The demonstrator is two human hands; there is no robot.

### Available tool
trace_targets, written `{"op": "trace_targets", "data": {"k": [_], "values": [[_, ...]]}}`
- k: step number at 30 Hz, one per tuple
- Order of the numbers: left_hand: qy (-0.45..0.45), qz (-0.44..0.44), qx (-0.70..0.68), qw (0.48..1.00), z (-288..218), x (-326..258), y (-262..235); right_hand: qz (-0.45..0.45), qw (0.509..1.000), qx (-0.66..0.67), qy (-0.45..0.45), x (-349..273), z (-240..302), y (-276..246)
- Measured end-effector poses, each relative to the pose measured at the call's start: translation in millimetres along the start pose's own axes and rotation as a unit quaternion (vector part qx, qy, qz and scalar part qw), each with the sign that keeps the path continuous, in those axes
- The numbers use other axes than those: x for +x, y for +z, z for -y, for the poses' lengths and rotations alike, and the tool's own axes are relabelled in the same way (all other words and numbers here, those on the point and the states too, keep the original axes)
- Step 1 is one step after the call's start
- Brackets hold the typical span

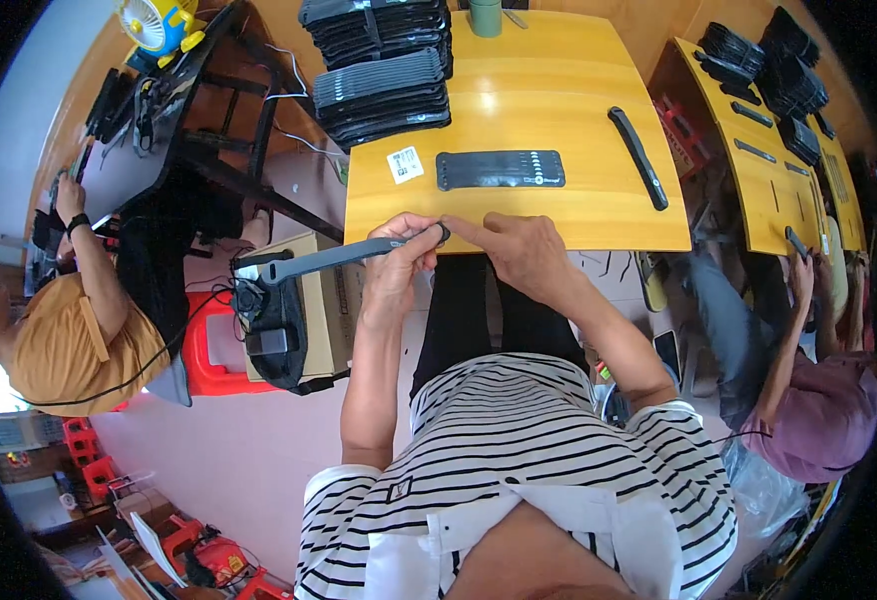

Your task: Assembling leather straps by attaching small metal hardware components and labels.

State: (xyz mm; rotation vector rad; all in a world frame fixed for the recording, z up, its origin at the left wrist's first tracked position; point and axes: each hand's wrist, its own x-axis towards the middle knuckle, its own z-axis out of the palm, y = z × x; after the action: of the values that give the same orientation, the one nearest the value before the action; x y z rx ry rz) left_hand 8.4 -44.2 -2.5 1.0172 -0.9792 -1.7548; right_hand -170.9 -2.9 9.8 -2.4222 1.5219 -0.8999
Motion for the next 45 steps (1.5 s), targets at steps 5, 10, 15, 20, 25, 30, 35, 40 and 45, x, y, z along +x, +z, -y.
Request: {"op": "trace_targets", "data": {"k": [5, 10, 15, 20, 25, 30, 35, 40, 45], "values": [[0.127, -0.071, -0.003, 0.989, 8, 1, 25, -0.121, 0.879, 0.429, 0.171, -1, 3, 47], [0.038, -0.033, -0.012, 0.999, 9, 7, 10, -0.098, 0.847, 0.461, 0.248, -10, 7, 48], [-0.087, 0.039, 0.085, 0.992, -12, 15, -7, -0.118, 0.987, 0.107, 0.029, -8, -5, 21], [-0.17, 0.104, 0.111, 0.974, -22, 30, -15, -0.01, 0.995, 0.095, -0.021, -7, -11, 13], [-0.215, 0.163, 0.03, 0.962, -19, 38, -16, -0.053, 0.975, 0.213, 0.042, -17, -10, 31], [-0.167, 0.162, -0.068, 0.97, -12, 32, -18, -0.062, 0.957, 0.268, 0.096, -13, -6, 31], [-0.041, 0.084, -0.052, 0.994, 2, 19, -4, -0.044, 0.886, 0.41, 0.214, -11, -1, 33], [0.024, -0.008, -0.012, 1.0, 15, 11, 7, -0.079, 0.938, 0.296, 0.163, -10, 10, 32], [-0.014, -0.037, 0.076, 0.996, 17, 15, 8, -0.085, 0.983, 0.12, 0.106, -15, 6, 30]]}}
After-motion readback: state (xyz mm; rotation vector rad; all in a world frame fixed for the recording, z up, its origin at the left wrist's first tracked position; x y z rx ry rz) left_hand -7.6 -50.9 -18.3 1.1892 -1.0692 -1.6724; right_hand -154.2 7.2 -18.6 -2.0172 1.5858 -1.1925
